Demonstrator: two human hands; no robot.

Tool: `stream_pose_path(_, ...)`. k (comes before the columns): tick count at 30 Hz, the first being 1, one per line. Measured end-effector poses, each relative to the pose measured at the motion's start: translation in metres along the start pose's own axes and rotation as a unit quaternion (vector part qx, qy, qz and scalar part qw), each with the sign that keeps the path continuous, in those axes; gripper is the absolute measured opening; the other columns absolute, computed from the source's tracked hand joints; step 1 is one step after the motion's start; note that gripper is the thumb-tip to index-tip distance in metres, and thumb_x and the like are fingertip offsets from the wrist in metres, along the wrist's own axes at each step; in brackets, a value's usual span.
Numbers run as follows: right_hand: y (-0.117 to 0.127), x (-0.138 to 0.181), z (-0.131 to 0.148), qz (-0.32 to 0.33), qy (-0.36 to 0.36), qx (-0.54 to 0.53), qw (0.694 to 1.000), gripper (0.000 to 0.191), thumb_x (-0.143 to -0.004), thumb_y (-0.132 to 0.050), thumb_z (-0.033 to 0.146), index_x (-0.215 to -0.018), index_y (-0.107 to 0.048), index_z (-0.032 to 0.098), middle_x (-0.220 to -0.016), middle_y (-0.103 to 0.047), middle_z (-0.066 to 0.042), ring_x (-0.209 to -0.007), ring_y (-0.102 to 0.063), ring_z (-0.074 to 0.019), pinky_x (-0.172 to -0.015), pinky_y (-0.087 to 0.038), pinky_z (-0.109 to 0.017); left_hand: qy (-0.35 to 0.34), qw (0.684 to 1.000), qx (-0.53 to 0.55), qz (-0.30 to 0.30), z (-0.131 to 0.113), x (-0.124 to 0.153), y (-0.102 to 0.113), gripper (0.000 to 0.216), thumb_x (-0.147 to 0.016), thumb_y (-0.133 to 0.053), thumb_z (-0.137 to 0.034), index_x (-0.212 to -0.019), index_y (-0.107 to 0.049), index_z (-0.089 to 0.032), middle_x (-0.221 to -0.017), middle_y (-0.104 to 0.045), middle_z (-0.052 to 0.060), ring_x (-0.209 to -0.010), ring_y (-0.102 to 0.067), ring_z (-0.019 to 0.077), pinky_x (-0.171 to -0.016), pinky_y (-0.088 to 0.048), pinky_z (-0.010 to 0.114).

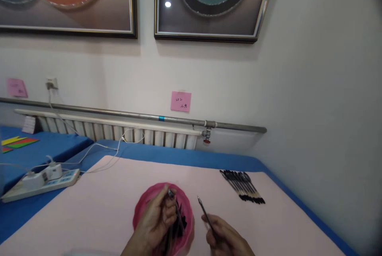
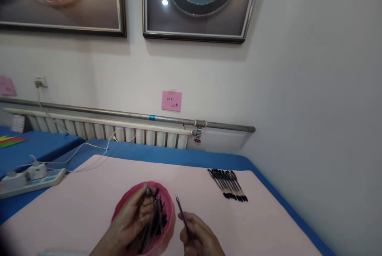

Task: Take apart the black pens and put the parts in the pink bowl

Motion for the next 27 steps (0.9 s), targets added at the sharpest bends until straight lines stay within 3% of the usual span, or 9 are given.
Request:
stream_pose_path(4, 0.006, 0.003, 0.006, -0.02, -0.004, -0.068, 0.997, 0.043, -0.067, -0.071, 0.032, -0.106, -0.055, 0.027, -0.054, -0.05, 0.009, -0.034, -0.023, 0.0014, -0.038, -0.005, -0.011, 0.001, 1.0, -0.017, 0.01, 0.007, 0.001, -0.002, 0.026, -0.079, -0.064, -0.034, -0.069, -0.051, -0.014, -0.046, -0.037, -0.009, -0.034, -0.03, 0.0011, -0.034, -0.017, 0.013)
stream_pose_path(9, 0.011, -0.001, 0.009, 0.014, -0.011, -0.092, 0.996, 0.05, -0.067, -0.071, 0.03, -0.113, -0.053, 0.028, -0.052, -0.048, 0.01, -0.032, -0.019, 0.0024, -0.038, -0.004, -0.011, -0.002, 0.999, -0.04, -0.013, 0.011, 0.0, 0.002, 0.025, -0.08, -0.063, -0.035, -0.075, -0.057, -0.012, -0.049, -0.043, -0.006, -0.036, -0.034, 0.0018, -0.035, -0.02, 0.014)
stream_pose_path(16, 0.021, -0.003, 0.012, 0.027, -0.01, -0.138, 0.99, 0.042, -0.065, -0.074, 0.03, -0.103, -0.056, 0.028, -0.05, -0.045, 0.011, -0.032, -0.016, 0.0029, -0.036, -0.002, -0.011, 0.004, 0.998, -0.06, -0.01, 0.019, -0.006, 0.009, 0.026, -0.078, -0.066, -0.036, -0.077, -0.059, -0.012, -0.048, -0.041, -0.007, -0.036, -0.033, 0.0019, -0.035, -0.018, 0.014)
stream_pose_path(22, 0.008, 0.007, 0.011, 0.028, -0.008, -0.068, 0.997, 0.031, -0.069, -0.068, 0.031, -0.096, -0.055, 0.026, -0.052, -0.049, 0.009, -0.034, -0.017, 0.0025, -0.038, -0.004, -0.011, 0.012, 0.999, -0.045, -0.024, 0.02, 0.0, 0.002, 0.021, -0.08, -0.063, -0.03, -0.074, -0.058, -0.011, -0.05, -0.048, -0.004, -0.037, -0.037, 0.0029, -0.036, -0.023, 0.015)
stream_pose_path(27, -0.003, 0.011, 0.003, 0.036, -0.001, 0.009, 0.999, 0.028, -0.07, -0.061, 0.032, -0.095, -0.055, 0.023, -0.05, -0.05, 0.007, -0.033, -0.018, 0.0012, -0.038, -0.005, -0.012, -0.012, 0.998, -0.066, -0.022, 0.018, 0.001, 0.001, 0.018, -0.078, -0.066, -0.024, -0.068, -0.057, -0.012, -0.055, -0.056, 0.0, -0.044, -0.049, 0.0066, -0.043, -0.035, 0.017)
Point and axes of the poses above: each hand's wrist, its own x-axis away from the middle knuckle, its own y-axis out of the back of the hand, z = x × y, the point moved 2 cm from there along -x, towards the middle knuckle
